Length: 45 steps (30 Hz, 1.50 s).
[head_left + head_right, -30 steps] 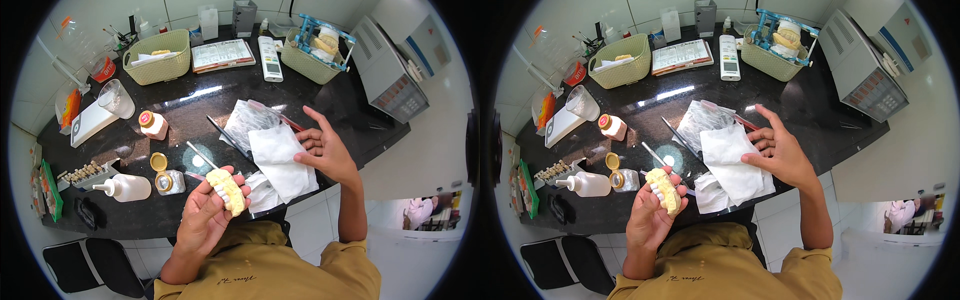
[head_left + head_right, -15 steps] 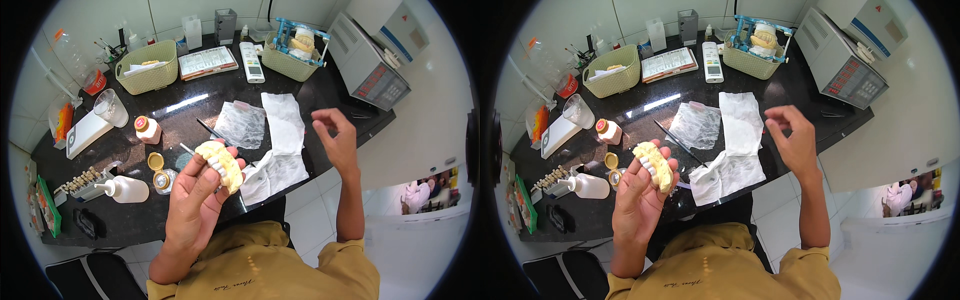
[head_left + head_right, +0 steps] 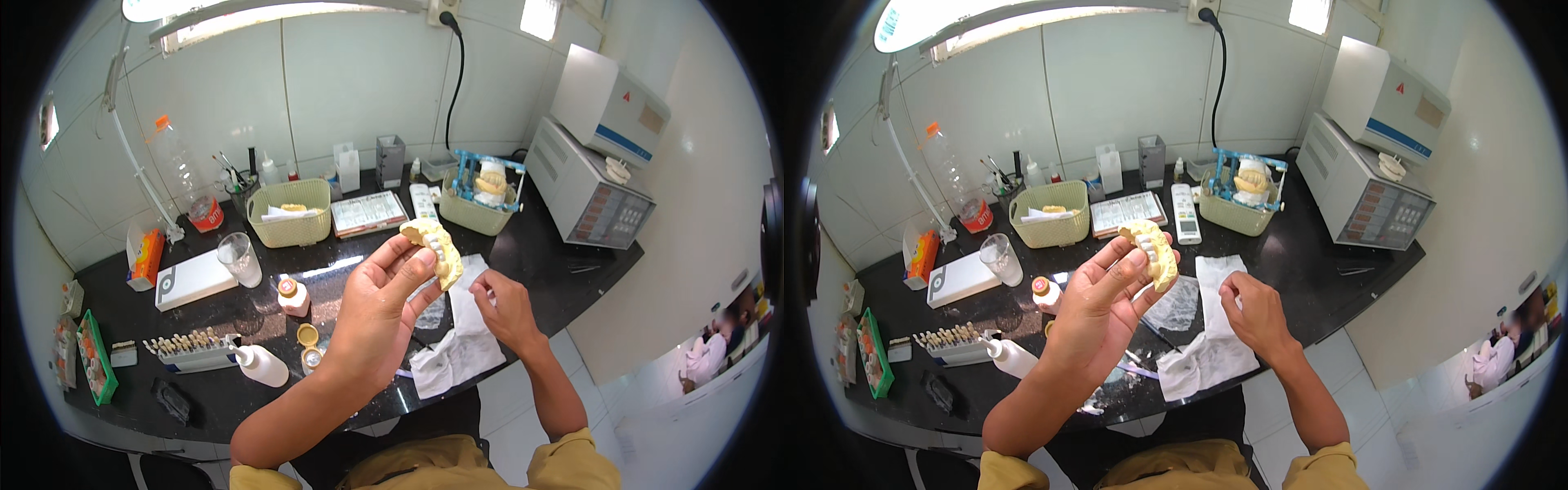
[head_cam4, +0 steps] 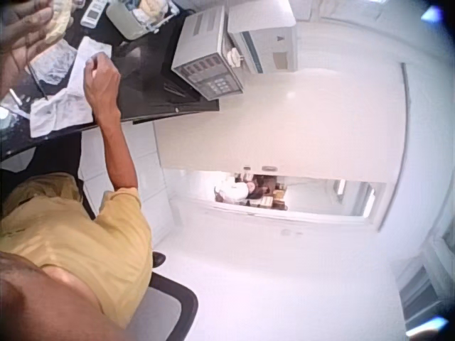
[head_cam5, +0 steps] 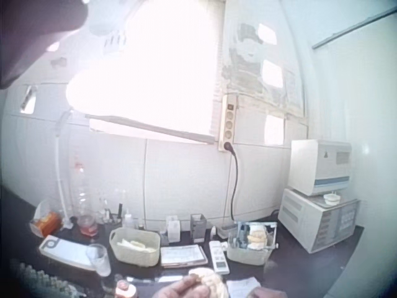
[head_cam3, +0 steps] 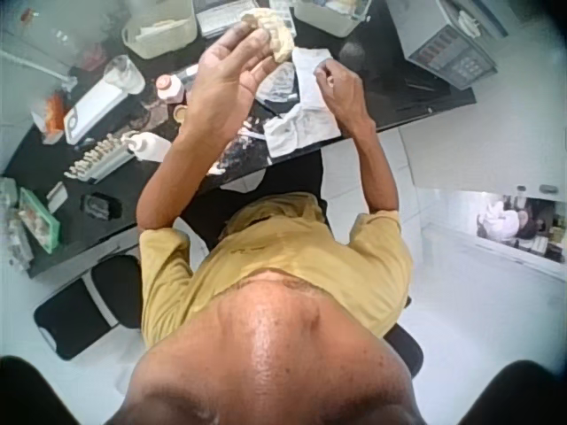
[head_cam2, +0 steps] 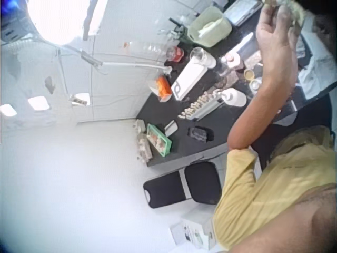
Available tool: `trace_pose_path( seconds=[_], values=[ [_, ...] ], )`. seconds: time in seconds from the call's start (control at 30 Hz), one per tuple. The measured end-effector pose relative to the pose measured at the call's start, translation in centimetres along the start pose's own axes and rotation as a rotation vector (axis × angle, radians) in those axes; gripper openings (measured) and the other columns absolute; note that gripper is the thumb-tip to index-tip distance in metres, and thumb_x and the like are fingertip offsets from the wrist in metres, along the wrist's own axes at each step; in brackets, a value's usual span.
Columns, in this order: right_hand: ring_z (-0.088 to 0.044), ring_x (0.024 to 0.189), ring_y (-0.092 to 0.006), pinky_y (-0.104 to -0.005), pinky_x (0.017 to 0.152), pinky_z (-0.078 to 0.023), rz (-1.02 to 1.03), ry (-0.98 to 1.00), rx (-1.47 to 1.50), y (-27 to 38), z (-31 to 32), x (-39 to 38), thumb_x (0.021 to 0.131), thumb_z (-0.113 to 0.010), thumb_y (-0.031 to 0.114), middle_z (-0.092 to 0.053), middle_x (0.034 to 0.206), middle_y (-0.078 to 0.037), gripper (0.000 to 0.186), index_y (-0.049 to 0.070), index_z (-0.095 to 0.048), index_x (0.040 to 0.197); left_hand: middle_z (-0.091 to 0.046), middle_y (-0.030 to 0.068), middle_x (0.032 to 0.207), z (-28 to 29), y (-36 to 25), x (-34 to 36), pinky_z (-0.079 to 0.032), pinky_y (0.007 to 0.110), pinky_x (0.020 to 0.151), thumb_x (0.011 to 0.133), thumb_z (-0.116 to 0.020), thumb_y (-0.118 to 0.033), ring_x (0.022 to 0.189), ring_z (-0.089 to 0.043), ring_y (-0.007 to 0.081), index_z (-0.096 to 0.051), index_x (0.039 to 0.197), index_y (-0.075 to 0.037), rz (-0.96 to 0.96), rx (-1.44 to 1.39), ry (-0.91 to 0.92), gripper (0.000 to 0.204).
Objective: The person wipes a dental model with a cloth, then applies a white ceramic paste to the surface of the denture model using a small brush.
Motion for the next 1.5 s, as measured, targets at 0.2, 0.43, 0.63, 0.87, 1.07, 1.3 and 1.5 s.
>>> trace_pose_path(
  seconds=[0.2, 0.43, 0.63, 0.87, 1.07, 1.3, 1.5],
  values=[
    [-0.064, 0.069, -0.0322, -0.0417, 0.064, -0.050, 0.093, 0.219, -0.260, 0.5, -3.1, -1.5, 0.081, -0.072, 0.041, -0.064, 0.075, -0.013, 0.040, 0.003, -0.061, 0.076, -0.059, 0.0103, 0.113, -0.1, -2.7, -0.5, -0.050, 0.035, 0.095, 0.091, -0.063, -0.005, 0.105, -0.060, 0.0176, -0.050, 0.116, 0.001, -0.162, 0.143, -0.019, 0.029],
    [-0.065, 0.068, -0.0305, -0.0408, 0.062, -0.050, -0.112, 0.241, -0.218, 0.5, -1.9, -0.9, 0.080, -0.071, 0.030, -0.065, 0.072, -0.010, 0.028, 0.004, -0.062, 0.074, -0.058, 0.0091, 0.112, 0.7, -2.7, -0.1, -0.051, 0.031, 0.092, 0.089, -0.066, -0.004, 0.103, -0.059, 0.0149, -0.049, 0.118, 0.001, -0.164, 0.151, -0.040, 0.034],
    [-0.064, 0.066, -0.0302, -0.0402, 0.061, -0.050, -0.068, 0.133, -0.193, -0.3, -2.5, -1.5, 0.081, -0.071, 0.031, -0.065, 0.073, -0.010, 0.030, 0.004, -0.061, 0.073, -0.057, 0.0106, 0.112, 1.4, -1.9, 0.3, -0.049, 0.028, 0.092, 0.087, -0.069, -0.005, 0.104, -0.058, 0.0142, -0.047, 0.121, 0.002, -0.144, 0.164, -0.056, 0.041],
    [-0.064, 0.067, -0.0321, -0.0412, 0.063, -0.050, -0.138, 0.225, -0.202, 0.5, -2.5, -1.4, 0.081, -0.066, 0.017, -0.064, 0.073, -0.012, 0.016, 0.003, -0.061, 0.075, -0.056, 0.0096, 0.110, 2.0, -1.6, 0.3, -0.050, 0.029, 0.091, 0.086, -0.069, -0.004, 0.104, -0.057, 0.0140, -0.048, 0.118, 0.001, -0.163, 0.240, -0.100, 0.038],
    [-0.065, 0.069, -0.0330, -0.0400, 0.064, -0.050, -0.139, 0.097, -0.101, -0.9, -2.3, -1.5, 0.083, -0.066, 0.017, -0.065, 0.075, -0.015, 0.016, 0.002, -0.060, 0.080, -0.054, 0.0087, 0.109, 2.3, -1.3, 0.6, -0.051, 0.029, 0.091, 0.086, -0.068, -0.003, 0.104, -0.054, 0.0142, -0.048, 0.117, 0.000, -0.209, 0.347, -0.118, 0.037],
    [-0.055, 0.075, -0.0060, -0.0231, 0.068, -0.045, -0.261, -0.148, 0.255, -4.2, 0.0, 0.1, 0.096, -0.056, 0.014, -0.064, 0.082, -0.005, 0.017, -0.001, -0.063, 0.097, -0.058, 0.0064, 0.108, 2.6, -0.9, 0.6, -0.047, 0.028, 0.090, 0.088, -0.064, -0.003, 0.100, -0.057, 0.0113, -0.048, 0.117, -0.001, -0.236, 0.407, -0.131, 0.033],
    [-0.060, 0.083, -0.0087, -0.0210, 0.075, -0.047, -0.450, -0.014, 0.925, -5.1, -2.6, -0.1, 0.087, -0.071, 0.019, -0.066, 0.097, -0.006, 0.034, -0.003, -0.062, 0.112, -0.058, 0.0084, 0.112, 3.0, 1.5, 0.7, -0.048, 0.032, 0.093, 0.089, -0.063, -0.008, 0.101, -0.058, 0.0137, -0.050, 0.117, -0.002, 0.063, 0.140, -0.094, 0.032]
  ],
)
Point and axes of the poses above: each hand's wrist, its own x-axis towards the middle knuckle, its own z-axis out of the back of the hand, y = z × x, the point moved 8 cm from there along x, towards the middle knuckle
